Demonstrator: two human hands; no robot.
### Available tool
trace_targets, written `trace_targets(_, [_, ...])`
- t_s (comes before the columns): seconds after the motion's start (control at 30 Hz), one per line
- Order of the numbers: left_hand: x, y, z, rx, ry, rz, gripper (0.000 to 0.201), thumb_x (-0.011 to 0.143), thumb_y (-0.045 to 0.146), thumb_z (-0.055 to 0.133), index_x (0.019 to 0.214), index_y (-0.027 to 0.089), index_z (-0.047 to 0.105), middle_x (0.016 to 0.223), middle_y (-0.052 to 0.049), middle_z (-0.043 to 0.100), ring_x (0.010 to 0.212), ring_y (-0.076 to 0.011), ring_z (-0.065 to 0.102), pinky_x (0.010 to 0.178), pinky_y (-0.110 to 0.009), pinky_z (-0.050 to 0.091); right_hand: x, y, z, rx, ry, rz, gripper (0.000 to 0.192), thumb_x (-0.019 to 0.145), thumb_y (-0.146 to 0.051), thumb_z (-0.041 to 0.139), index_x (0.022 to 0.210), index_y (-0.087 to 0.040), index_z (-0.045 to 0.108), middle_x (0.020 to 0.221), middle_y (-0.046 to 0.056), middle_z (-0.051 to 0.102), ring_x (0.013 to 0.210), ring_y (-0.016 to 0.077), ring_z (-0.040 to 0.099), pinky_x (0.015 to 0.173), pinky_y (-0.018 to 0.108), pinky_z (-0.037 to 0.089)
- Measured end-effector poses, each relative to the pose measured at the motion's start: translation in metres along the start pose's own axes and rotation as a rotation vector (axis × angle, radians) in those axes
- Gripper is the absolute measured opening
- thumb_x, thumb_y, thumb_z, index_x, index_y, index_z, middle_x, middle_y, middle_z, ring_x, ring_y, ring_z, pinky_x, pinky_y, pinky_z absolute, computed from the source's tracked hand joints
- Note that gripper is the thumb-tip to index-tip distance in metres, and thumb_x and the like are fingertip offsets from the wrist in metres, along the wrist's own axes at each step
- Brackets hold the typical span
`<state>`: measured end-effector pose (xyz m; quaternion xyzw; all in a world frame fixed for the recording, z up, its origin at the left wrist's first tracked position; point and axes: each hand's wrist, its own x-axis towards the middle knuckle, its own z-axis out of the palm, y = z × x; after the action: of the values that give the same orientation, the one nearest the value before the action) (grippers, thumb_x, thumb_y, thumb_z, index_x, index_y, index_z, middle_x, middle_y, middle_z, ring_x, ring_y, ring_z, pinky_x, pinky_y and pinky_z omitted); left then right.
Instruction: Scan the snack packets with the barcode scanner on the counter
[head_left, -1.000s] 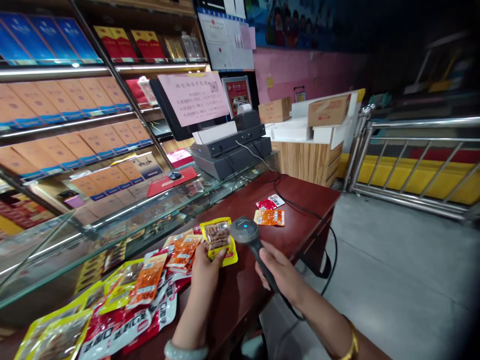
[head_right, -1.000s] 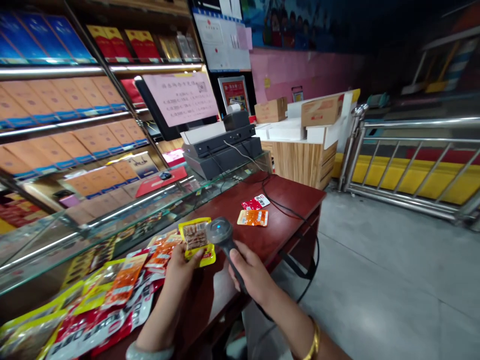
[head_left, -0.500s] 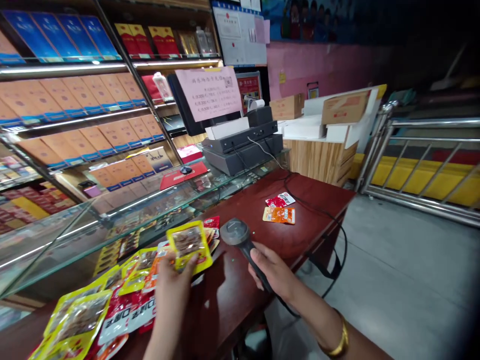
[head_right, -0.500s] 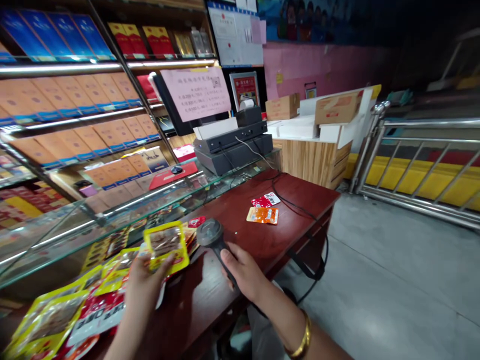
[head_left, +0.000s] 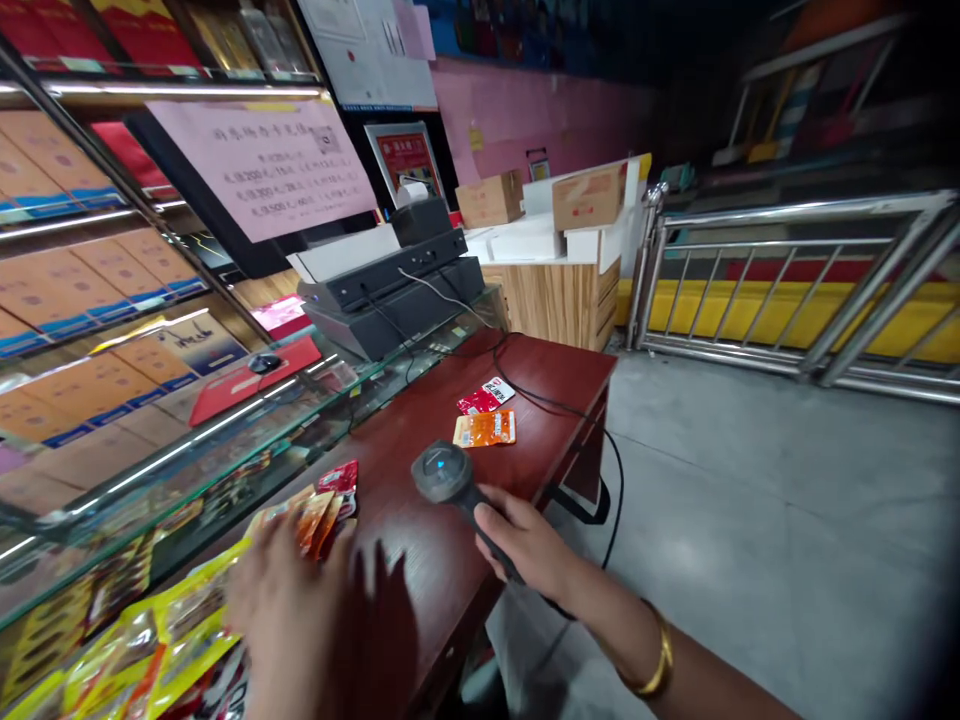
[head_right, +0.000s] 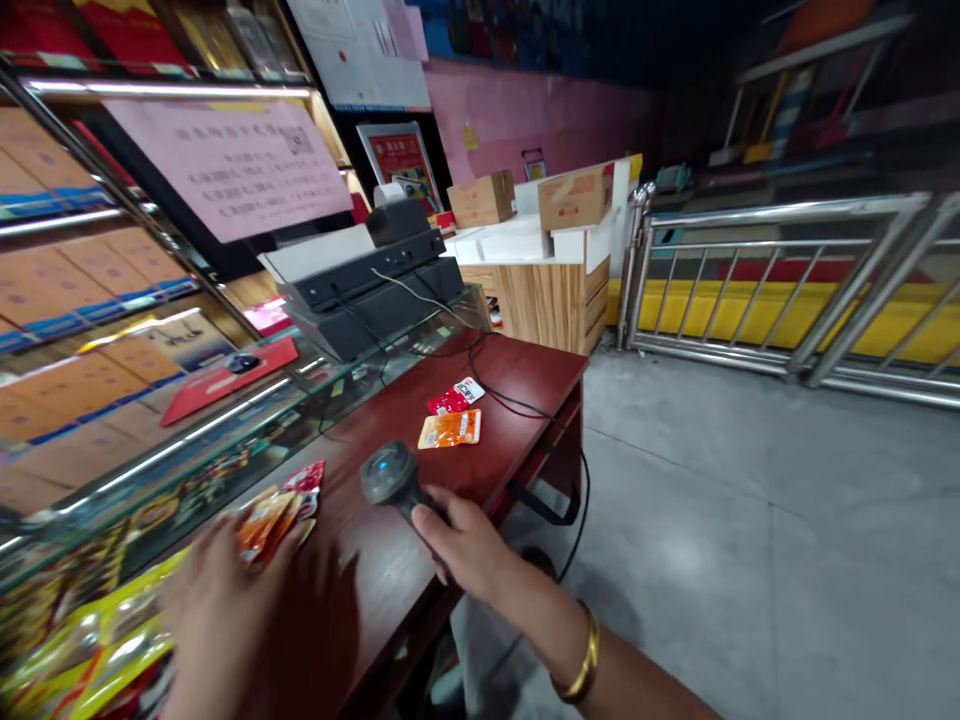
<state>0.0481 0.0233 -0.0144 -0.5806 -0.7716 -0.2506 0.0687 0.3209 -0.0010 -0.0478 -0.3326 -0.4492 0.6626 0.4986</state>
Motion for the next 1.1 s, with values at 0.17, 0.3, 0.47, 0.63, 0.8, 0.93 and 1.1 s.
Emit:
trace_targets(0.17, [-0.007,0.117,0.051,-0.136,-0.243,0.489,0.043,0.094,0.041,0.051,0.13,0.021,0.064,0.138,-0.013,0.066,0.126,-0.031,0.059,0.111,-0.043,0.042,-0.007,-0.002,-0.028,0.056,0.202,-0.01,0.069,0.083,-0.076,0.062,0.121,-0.018,0.06,0.055,-0.009,0.05,0.041,0.009,0.04,0.042,0.022,0.033])
trace_targets(0.3, [-0.007,0.179,0.083,-0.11,-0.366,0.62,0.042,0.095,0.028,0.051,0.133,0.02,0.065,0.147,-0.015,0.061,0.144,-0.0349,0.045,0.114,-0.051,0.037,-0.013,-0.009,-0.048,0.099,0.334,-0.042,0.071,0.083,-0.075,0.064,0.123,-0.017,0.06,0.055,-0.008,0.051,0.041,0.0095,0.041,0.042,0.022,0.034])
trace_targets(0.47, [0.003,0.209,0.095,-0.098,-0.509,0.694,0.038,0.093,0.022,0.051,0.125,0.017,0.071,0.139,-0.019,0.066,0.143,-0.0362,0.047,0.12,-0.057,0.028,-0.016,-0.011,-0.058,0.071,0.36,-0.068,0.068,0.085,-0.074,0.064,0.122,-0.017,0.061,0.055,-0.008,0.051,0.042,0.0098,0.041,0.042,0.022,0.035])
trace_targets(0.63, [0.013,0.173,0.085,-0.337,-0.569,0.731,0.027,0.093,0.024,0.052,0.105,0.019,0.076,0.114,-0.014,0.076,0.11,-0.0268,0.067,0.102,-0.04,0.047,-0.015,-0.004,-0.055,0.086,0.315,-0.04,0.067,0.085,-0.072,0.064,0.123,-0.017,0.06,0.056,-0.008,0.052,0.042,0.0096,0.042,0.043,0.022,0.035])
trace_targets(0.8, [0.014,0.126,0.062,-0.24,-0.46,0.532,0.023,0.089,0.032,0.061,0.106,0.022,0.072,0.108,-0.009,0.075,0.103,-0.0263,0.067,0.093,-0.036,0.049,-0.014,0.0,-0.049,0.065,0.284,-0.024,0.069,0.085,-0.074,0.063,0.123,-0.017,0.06,0.056,-0.008,0.052,0.042,0.0091,0.042,0.043,0.021,0.034])
trace_targets(0.93, [-0.002,0.119,0.048,0.231,-0.157,0.368,0.055,0.089,0.062,0.055,0.105,0.012,0.068,0.108,-0.02,0.069,0.108,-0.0386,0.062,0.092,-0.048,0.046,-0.014,0.004,-0.045,0.048,0.27,-0.011,0.067,0.086,-0.073,0.062,0.123,-0.017,0.06,0.056,-0.009,0.052,0.043,0.0085,0.042,0.043,0.021,0.034])
trace_targets(1.1, [-0.009,0.128,0.052,0.371,-0.235,0.326,0.076,0.09,0.076,0.039,0.108,0.007,0.067,0.109,-0.024,0.068,0.11,-0.0404,0.061,0.089,-0.05,0.045,-0.015,0.009,-0.04,0.025,0.261,-0.004,0.067,0.087,-0.072,0.062,0.124,-0.016,0.06,0.056,-0.009,0.051,0.043,0.0082,0.042,0.043,0.02,0.034])
